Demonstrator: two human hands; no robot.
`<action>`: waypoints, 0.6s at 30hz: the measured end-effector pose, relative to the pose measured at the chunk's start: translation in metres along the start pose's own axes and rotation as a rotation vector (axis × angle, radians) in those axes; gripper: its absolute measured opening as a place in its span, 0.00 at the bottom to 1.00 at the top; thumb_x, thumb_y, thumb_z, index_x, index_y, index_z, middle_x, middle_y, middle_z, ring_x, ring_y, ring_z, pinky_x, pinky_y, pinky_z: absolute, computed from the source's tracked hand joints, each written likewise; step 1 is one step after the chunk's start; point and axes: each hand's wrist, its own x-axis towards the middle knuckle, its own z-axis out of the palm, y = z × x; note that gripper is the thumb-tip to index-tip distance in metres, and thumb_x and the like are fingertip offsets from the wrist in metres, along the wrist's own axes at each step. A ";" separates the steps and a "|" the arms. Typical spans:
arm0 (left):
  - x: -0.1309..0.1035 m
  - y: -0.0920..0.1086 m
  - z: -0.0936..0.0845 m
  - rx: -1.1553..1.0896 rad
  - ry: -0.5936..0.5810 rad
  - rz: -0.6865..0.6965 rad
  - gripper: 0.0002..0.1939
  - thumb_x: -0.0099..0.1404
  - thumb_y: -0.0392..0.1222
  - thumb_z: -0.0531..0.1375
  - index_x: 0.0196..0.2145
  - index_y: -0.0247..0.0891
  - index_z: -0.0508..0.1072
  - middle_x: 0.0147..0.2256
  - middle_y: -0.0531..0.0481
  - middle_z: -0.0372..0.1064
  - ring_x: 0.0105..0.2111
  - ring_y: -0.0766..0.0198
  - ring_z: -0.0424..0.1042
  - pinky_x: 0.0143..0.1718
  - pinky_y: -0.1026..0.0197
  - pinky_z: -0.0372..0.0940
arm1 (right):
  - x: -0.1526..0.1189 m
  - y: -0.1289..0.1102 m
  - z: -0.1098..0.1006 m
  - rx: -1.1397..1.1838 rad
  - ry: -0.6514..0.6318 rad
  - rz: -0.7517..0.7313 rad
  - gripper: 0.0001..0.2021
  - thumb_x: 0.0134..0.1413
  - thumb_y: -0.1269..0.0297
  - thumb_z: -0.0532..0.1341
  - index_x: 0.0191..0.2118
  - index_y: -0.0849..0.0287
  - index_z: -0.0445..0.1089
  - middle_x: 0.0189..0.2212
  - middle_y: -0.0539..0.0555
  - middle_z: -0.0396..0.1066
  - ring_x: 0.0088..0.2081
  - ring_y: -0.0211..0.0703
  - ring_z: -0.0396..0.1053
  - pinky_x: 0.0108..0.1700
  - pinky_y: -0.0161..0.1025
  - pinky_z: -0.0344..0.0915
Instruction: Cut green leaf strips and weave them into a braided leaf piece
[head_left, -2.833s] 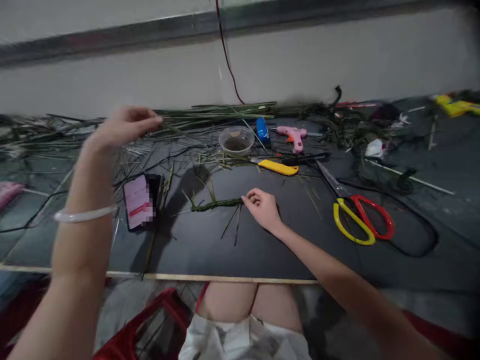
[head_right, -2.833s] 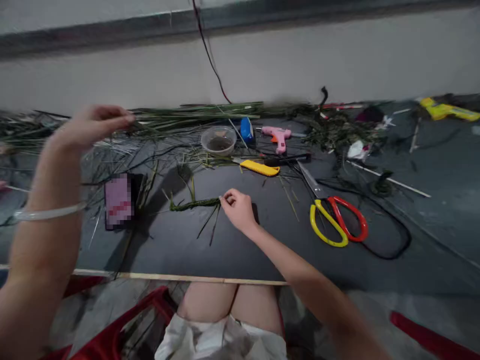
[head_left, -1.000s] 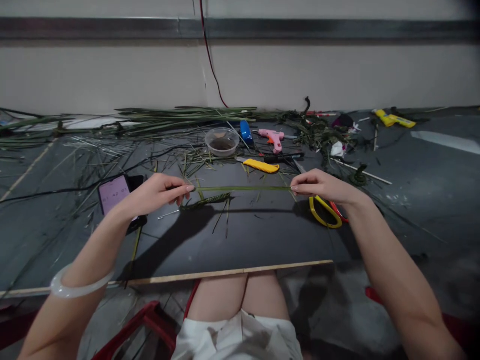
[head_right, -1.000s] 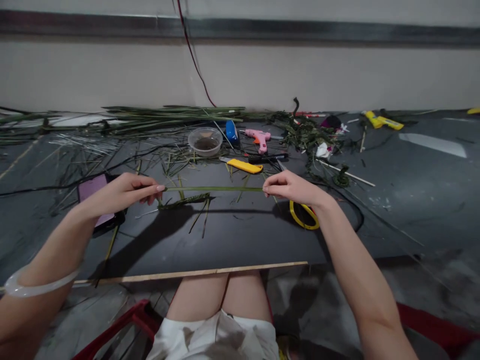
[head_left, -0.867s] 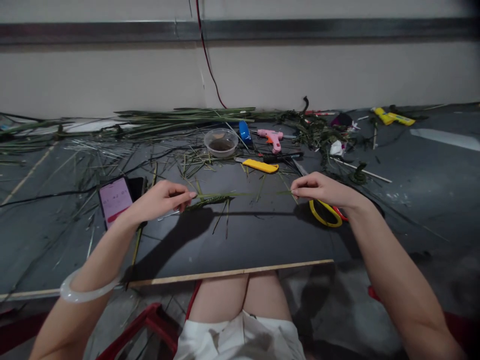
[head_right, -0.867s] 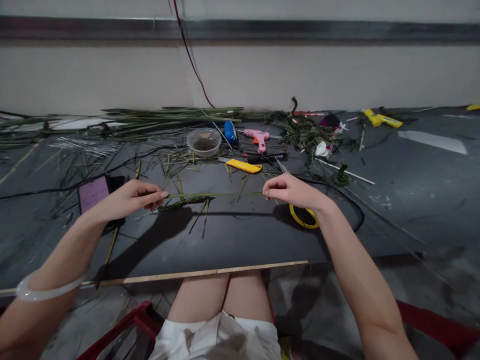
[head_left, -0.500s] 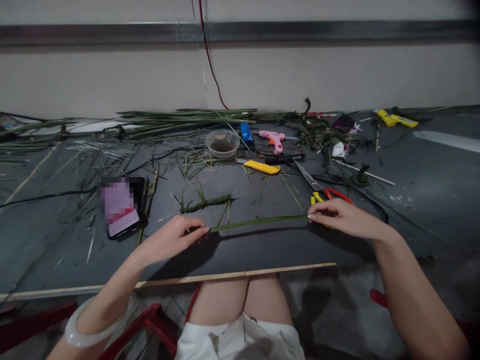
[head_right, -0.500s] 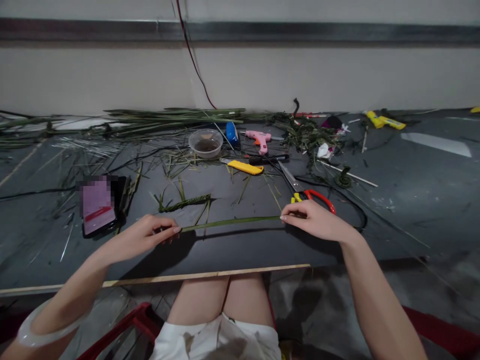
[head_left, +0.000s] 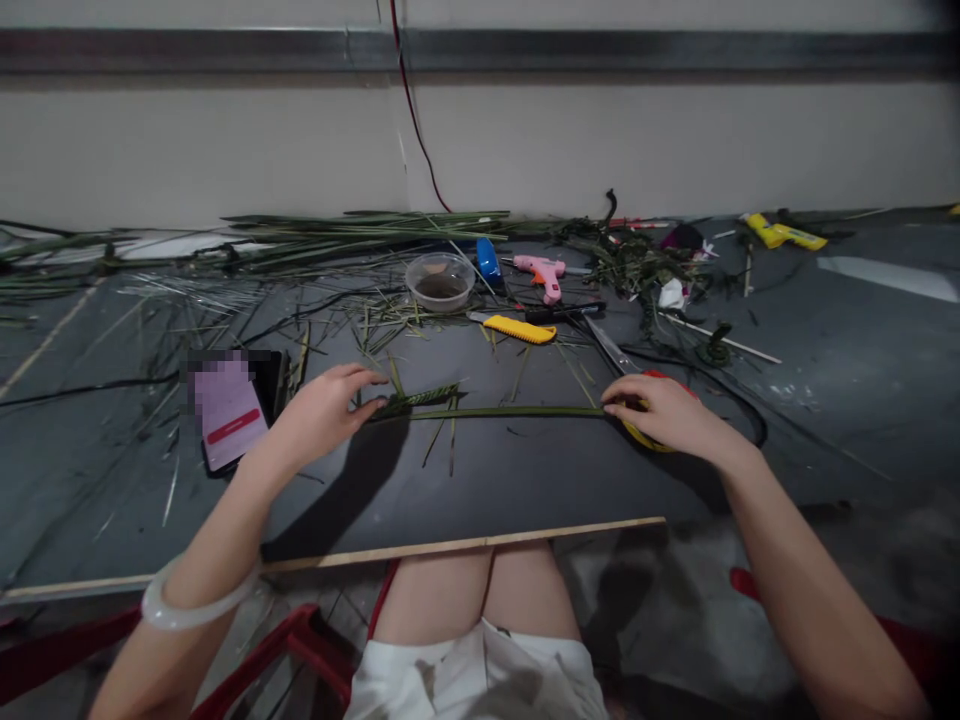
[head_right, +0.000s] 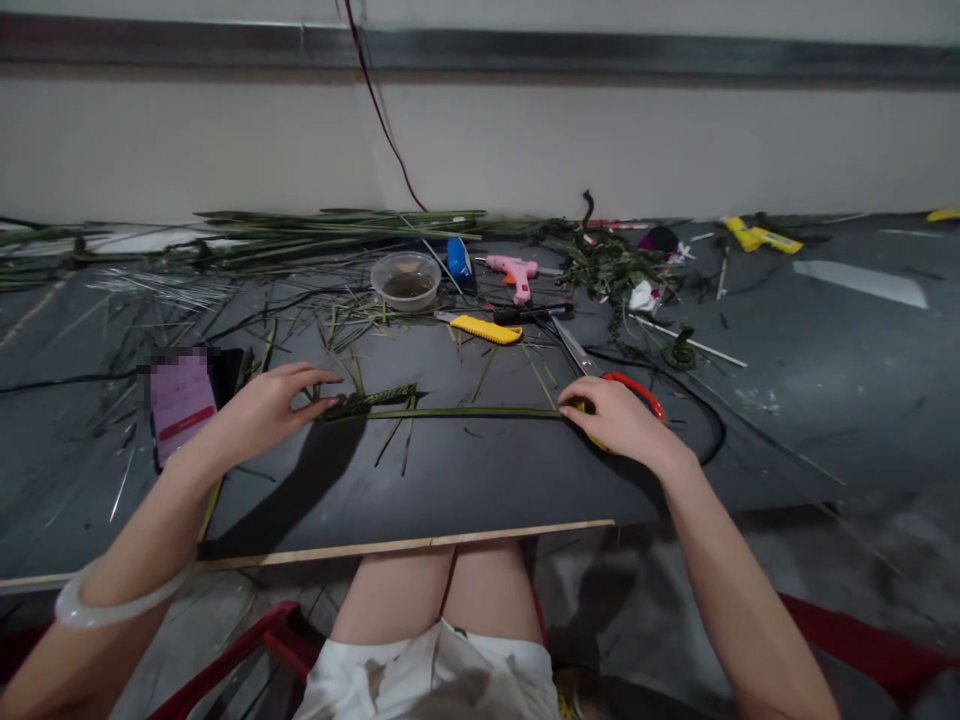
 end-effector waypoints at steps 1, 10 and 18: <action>0.004 -0.002 0.001 0.007 -0.032 0.029 0.20 0.63 0.49 0.50 0.47 0.35 0.69 0.46 0.42 0.68 0.46 0.52 0.67 0.49 0.55 0.62 | 0.002 -0.003 0.003 -0.032 0.062 -0.025 0.11 0.54 0.62 0.56 0.37 0.60 0.72 0.42 0.58 0.71 0.43 0.49 0.69 0.47 0.44 0.63; 0.020 0.004 0.017 0.076 -0.191 -0.025 0.18 0.61 0.40 0.51 0.49 0.40 0.69 0.47 0.46 0.69 0.45 0.54 0.69 0.43 0.58 0.64 | 0.034 -0.081 0.057 -0.004 0.094 -0.285 0.09 0.56 0.66 0.57 0.39 0.60 0.73 0.40 0.58 0.70 0.43 0.47 0.66 0.48 0.46 0.63; 0.029 -0.005 0.014 -0.025 -0.187 0.088 0.19 0.62 0.45 0.52 0.49 0.37 0.69 0.47 0.44 0.68 0.45 0.55 0.69 0.46 0.57 0.63 | 0.049 -0.087 0.065 -0.012 0.050 -0.259 0.08 0.57 0.72 0.55 0.36 0.60 0.72 0.36 0.57 0.71 0.41 0.47 0.66 0.45 0.45 0.64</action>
